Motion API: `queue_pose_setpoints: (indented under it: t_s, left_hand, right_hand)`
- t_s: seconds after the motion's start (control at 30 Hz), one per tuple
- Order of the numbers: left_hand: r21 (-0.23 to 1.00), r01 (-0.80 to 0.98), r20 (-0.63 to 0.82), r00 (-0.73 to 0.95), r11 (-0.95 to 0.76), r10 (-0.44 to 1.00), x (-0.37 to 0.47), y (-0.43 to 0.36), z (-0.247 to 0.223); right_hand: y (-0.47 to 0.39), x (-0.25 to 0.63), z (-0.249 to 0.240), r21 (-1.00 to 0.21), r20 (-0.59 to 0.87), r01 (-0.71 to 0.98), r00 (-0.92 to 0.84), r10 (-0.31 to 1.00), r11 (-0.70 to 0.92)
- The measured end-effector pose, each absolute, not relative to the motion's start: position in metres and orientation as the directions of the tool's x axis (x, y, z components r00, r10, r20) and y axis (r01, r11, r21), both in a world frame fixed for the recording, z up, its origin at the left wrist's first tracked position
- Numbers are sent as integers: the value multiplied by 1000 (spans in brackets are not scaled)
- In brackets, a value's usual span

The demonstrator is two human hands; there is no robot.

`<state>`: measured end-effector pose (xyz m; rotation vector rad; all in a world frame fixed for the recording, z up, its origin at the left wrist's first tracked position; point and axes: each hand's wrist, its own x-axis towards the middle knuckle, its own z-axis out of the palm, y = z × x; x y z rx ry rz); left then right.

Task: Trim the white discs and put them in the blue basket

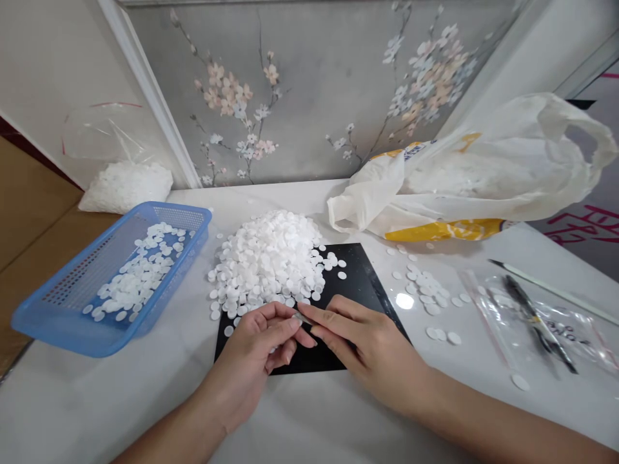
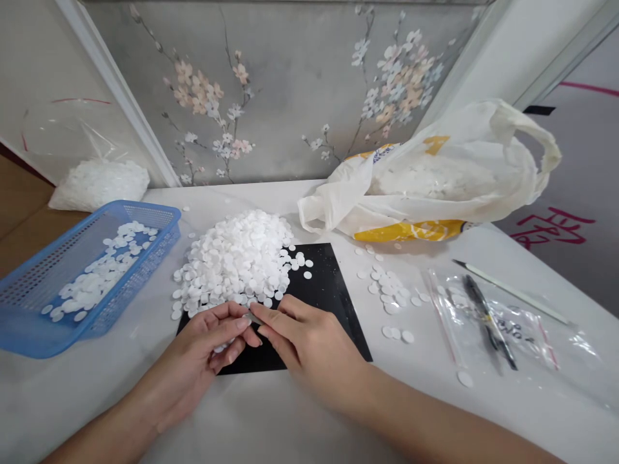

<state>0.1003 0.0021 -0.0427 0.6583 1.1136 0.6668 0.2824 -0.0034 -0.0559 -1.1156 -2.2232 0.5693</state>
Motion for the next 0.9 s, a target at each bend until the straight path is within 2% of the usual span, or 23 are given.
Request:
queue_pose_setpoints:
  t_s: [0.23,0.33,0.47,0.57,0.63,0.73,0.9]
  left_hand:
    - [756,-147,-581,298,638,757,101,2,-43]
    - [758,-131,-586,297,639,754,100,4,-43]
    - [774,-137,-569,278,618,774,96,8,-43]
    - [783,-153,-559,253,603,790,94,11,-43]
    - [792,-165,-552,222,589,804,93,12,-43]
    - [800,-180,-541,199,573,817,92,13,-43]
    - [797,-168,-543,219,580,811,91,14,-44]
  right_hand:
    - [-1,283,-56,-632,243,588,-468,850,504]
    - [3,287,-55,-653,130,650,-410,903,389]
    - [13,298,-49,-637,-17,750,-246,969,179]
    - [18,303,-46,-606,-172,789,-257,951,104]
    - [18,302,-47,-625,-204,770,-322,924,131]
    - [16,297,-53,-680,-178,704,-430,885,205]
    - [14,291,-60,-603,-109,704,-540,835,376]
